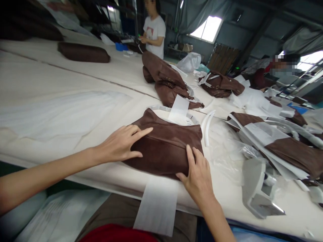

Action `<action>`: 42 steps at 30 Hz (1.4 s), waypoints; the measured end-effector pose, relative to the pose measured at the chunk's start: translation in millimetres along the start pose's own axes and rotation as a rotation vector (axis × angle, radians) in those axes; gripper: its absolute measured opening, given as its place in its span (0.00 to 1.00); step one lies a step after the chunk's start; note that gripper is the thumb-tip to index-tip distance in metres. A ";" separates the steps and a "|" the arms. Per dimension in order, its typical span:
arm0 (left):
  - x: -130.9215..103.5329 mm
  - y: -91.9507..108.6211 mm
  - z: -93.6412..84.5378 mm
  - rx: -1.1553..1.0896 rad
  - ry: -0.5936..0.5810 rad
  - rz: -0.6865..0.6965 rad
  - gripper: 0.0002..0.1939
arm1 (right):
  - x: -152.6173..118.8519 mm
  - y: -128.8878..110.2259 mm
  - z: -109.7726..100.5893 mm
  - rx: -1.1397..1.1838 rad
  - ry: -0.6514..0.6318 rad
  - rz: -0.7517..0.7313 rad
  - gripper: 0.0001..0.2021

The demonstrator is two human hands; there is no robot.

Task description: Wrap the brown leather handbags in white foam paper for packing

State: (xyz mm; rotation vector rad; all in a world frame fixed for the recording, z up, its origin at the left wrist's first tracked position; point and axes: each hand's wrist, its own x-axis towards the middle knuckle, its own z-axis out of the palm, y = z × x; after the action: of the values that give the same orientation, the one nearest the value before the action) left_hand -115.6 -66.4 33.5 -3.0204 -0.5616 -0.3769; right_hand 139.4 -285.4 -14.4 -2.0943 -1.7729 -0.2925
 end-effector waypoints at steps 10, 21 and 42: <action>23.7 15.8 -2.0 0.063 -0.117 0.082 0.56 | 27.5 19.7 -17.3 0.006 -0.084 -0.090 0.47; 3.7 -17.4 7.1 -0.019 -0.037 0.055 0.19 | 7.1 47.3 44.2 -0.026 0.281 -0.350 0.03; -34.9 -44.5 20.8 -0.428 0.128 0.149 0.08 | 1.0 91.5 35.3 0.379 -0.068 -0.365 0.17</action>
State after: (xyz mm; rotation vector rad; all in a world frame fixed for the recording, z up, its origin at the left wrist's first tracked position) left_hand -158.5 -35.3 4.9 -3.3750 -0.2718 -0.7626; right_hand 226.2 -282.0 -59.8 -1.5350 -2.0590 0.0220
